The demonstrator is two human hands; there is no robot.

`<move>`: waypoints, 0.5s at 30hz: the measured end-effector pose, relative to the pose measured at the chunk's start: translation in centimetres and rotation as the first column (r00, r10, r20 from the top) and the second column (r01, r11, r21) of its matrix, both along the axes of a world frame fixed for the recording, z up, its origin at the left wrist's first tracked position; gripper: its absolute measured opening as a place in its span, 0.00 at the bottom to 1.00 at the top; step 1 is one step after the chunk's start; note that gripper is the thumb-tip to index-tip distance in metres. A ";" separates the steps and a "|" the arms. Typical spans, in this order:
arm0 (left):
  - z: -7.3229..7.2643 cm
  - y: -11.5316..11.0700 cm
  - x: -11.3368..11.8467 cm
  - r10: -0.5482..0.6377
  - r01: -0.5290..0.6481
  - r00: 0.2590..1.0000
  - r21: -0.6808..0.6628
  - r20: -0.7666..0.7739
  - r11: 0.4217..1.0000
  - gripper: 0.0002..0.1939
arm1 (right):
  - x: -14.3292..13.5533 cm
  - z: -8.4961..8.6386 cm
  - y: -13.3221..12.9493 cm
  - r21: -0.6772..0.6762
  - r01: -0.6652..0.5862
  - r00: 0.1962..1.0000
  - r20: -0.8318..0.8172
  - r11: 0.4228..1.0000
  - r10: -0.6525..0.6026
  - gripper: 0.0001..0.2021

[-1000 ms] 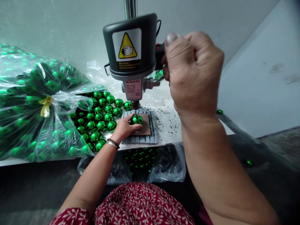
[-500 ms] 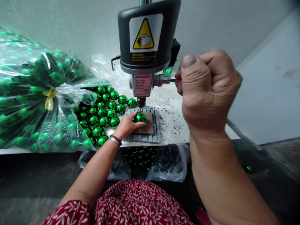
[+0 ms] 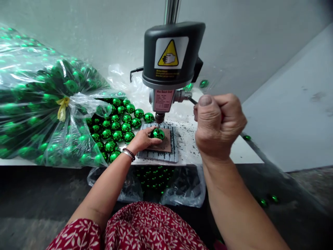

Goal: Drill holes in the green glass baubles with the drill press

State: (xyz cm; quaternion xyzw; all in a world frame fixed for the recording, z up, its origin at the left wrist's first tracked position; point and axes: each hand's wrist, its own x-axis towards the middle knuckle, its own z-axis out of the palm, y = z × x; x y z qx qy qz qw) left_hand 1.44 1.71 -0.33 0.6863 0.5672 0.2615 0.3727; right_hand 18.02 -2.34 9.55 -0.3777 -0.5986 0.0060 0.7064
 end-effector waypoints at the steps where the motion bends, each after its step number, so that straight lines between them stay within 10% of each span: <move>1: 0.0 0.0 0.0 0.001 -0.001 1.000 0.001 0.003 1.000 0.38 | 0.0 -0.1 0.0 0.000 0.005 1.000 0.000 1.000 -0.005 0.13; 10: -0.5 0.0 0.0 -0.017 0.017 0.997 -0.002 0.078 1.000 0.39 | -0.1 -3.8 -0.5 -0.030 -0.046 0.998 -0.045 0.998 0.045 0.10; 15: -0.3 -0.2 0.2 0.019 -0.020 1.000 0.022 0.021 1.000 0.36 | -0.4 0.1 0.6 -0.074 0.007 0.991 -0.133 0.997 -0.017 0.16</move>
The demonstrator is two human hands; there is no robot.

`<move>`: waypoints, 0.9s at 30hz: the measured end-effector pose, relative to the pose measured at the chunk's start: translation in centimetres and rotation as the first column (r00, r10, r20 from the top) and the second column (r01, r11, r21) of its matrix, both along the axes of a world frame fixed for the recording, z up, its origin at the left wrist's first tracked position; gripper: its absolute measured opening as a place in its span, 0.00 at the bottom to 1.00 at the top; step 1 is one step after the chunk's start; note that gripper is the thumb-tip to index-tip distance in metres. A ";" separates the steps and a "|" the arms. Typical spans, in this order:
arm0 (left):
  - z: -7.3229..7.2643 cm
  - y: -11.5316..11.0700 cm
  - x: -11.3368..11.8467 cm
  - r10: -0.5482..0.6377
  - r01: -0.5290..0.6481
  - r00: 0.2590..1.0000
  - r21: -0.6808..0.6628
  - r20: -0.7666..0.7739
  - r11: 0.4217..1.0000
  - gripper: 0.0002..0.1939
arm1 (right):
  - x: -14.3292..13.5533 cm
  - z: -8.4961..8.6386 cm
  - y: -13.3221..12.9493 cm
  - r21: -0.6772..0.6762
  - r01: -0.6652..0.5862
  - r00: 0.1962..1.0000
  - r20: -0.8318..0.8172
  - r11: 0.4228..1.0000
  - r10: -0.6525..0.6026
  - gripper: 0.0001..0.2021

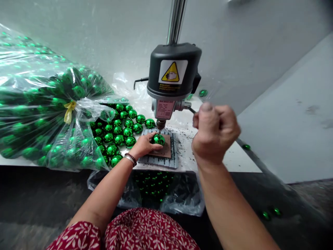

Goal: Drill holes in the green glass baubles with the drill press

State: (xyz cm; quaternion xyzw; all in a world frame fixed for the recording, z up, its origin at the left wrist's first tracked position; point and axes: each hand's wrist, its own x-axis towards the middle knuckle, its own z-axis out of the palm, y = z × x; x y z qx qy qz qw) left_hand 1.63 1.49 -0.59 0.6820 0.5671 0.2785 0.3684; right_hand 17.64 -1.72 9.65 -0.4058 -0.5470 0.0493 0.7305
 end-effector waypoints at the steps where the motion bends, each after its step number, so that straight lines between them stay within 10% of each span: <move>1: 0.1 -0.1 0.0 0.003 -0.003 1.000 0.011 -0.010 1.000 0.35 | 0.1 1.4 0.5 -0.022 0.000 1.000 0.006 1.000 0.001 0.18; 6: 0.5 -1.5 -0.2 -0.015 0.015 1.000 0.085 -0.003 0.996 0.32 | 0.8 5.8 3.2 -0.126 -0.053 0.997 0.057 0.991 0.061 0.20; 16: 1.5 -6.9 -3.4 -0.362 0.357 0.931 -0.097 -0.043 0.929 0.34 | 0.5 5.5 3.1 -0.114 -0.129 0.989 -0.089 0.985 0.119 0.21; 20: 1.5 -6.2 -5.2 -0.090 0.114 0.965 0.085 -0.246 0.990 0.22 | 0.5 5.5 3.2 -0.125 -0.119 0.990 -0.088 0.985 0.109 0.21; 23: 1.6 -4.8 -6.5 0.227 -0.097 0.840 0.276 -0.492 0.956 0.21 | 0.5 5.4 3.1 -0.120 -0.127 0.989 -0.097 0.985 0.116 0.21; 27: 1.6 -3.5 -7.1 0.157 -0.036 0.680 0.182 -0.716 0.983 0.29 | 0.5 5.2 2.9 -0.118 -0.107 0.992 -0.084 0.987 0.098 0.21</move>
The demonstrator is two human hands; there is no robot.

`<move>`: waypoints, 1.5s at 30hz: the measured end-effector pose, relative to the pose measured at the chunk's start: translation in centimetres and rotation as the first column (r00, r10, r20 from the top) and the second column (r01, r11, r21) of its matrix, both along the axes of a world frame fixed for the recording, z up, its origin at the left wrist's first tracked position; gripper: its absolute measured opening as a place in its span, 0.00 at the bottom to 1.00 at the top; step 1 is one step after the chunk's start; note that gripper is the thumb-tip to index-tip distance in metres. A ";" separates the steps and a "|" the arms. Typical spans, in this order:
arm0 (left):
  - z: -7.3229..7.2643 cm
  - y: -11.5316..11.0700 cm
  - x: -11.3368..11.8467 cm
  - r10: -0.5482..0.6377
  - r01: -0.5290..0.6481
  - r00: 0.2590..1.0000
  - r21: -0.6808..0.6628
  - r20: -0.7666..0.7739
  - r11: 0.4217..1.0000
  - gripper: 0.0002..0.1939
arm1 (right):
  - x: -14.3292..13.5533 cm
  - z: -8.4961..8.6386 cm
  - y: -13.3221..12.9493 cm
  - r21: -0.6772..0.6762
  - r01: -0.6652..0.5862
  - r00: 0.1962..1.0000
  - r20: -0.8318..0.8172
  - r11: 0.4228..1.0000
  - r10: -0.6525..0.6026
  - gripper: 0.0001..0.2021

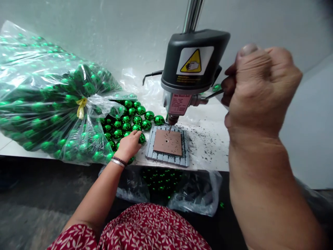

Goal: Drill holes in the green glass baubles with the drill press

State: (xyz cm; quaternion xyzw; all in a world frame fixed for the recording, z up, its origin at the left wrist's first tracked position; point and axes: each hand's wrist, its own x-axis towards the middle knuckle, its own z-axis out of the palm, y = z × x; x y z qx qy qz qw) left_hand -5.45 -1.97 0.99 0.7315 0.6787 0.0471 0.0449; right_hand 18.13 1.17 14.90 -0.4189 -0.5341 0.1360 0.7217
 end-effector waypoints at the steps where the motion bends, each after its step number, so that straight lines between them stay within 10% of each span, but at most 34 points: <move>1: -0.1 0.2 0.0 -0.017 0.017 0.999 -0.024 -0.028 1.000 0.30 | 0.0 0.0 -0.1 0.001 0.003 1.000 0.005 1.000 -0.003 0.21; 5: -0.2 0.4 0.4 0.003 -0.003 1.000 -0.008 0.017 1.000 0.28 | -0.1 -0.1 -0.2 0.027 -0.015 1.000 -0.002 1.000 0.015 0.20; 8: 0.3 0.3 0.7 0.065 -0.068 0.937 -0.002 0.343 0.998 0.28 | -0.2 -0.1 -0.2 0.057 -0.019 1.000 -0.007 0.998 0.019 0.18; 11: 0.8 0.3 1.4 0.197 -0.041 0.555 -0.210 0.808 0.977 0.24 | -0.1 -0.1 0.0 0.081 -0.015 1.000 0.004 0.997 0.014 0.19; 14: 0.8 0.6 2.4 0.413 0.105 0.095 -0.422 0.906 0.901 0.16 | 0.1 -0.2 0.2 0.083 -0.013 1.000 0.019 0.996 0.012 0.19; 17: 0.1 1.0 3.4 0.502 0.134 -0.033 -0.494 0.864 0.859 0.15 | 0.1 -0.1 0.2 0.075 -0.020 1.000 0.020 0.997 0.019 0.18; 31: -1.7 2.4 6.4 0.047 -0.023 0.673 -0.042 0.739 0.999 0.34 | -0.1 0.3 -0.3 0.110 -0.073 0.996 0.067 0.991 0.065 0.16; 45: -2.3 1.9 7.0 -0.211 0.137 0.806 0.174 0.552 0.975 0.31 | -0.1 0.3 -0.8 0.109 -0.081 0.994 0.080 0.991 0.073 0.16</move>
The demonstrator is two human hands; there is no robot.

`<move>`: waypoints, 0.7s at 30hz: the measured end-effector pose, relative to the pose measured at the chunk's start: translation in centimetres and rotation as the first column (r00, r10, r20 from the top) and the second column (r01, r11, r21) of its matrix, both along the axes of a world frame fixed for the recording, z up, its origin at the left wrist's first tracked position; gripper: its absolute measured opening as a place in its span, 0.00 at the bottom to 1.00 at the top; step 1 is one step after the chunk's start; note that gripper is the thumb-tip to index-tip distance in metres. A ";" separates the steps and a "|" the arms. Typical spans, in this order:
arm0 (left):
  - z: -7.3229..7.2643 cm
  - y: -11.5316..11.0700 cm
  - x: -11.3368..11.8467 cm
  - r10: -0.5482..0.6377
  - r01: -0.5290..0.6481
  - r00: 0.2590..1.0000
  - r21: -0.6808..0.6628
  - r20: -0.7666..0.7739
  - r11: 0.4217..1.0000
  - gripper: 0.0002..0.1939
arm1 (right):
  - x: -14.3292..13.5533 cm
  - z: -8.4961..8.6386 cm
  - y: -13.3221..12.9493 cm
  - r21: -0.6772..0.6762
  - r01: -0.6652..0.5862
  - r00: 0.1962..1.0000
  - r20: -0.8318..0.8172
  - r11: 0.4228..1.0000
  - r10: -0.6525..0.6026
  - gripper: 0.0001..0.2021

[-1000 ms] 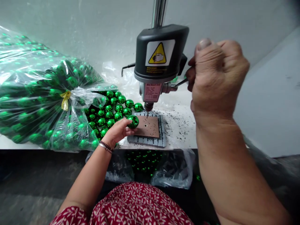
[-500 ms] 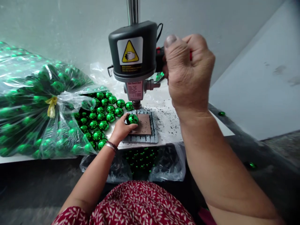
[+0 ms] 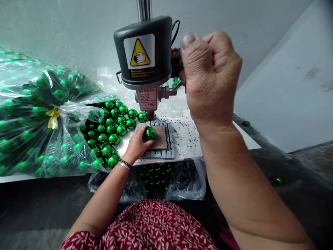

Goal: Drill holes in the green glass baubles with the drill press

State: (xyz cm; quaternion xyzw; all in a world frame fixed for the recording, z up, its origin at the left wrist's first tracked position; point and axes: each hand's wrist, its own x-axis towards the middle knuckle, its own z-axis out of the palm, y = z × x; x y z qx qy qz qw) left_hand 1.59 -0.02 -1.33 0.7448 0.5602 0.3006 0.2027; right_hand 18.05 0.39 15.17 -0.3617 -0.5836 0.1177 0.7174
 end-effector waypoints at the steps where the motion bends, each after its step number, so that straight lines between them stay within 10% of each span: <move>1: 0.0 -0.1 0.0 -0.020 0.020 1.000 0.006 0.004 1.000 0.30 | 0.0 0.0 0.0 0.000 0.004 1.000 -0.001 1.000 -0.004 0.16; 21: 0.9 -0.1 1.3 0.133 -0.127 0.991 -0.167 0.025 0.978 0.33 | 0.1 -0.5 0.3 0.004 0.004 1.000 -0.021 1.000 -0.004 0.15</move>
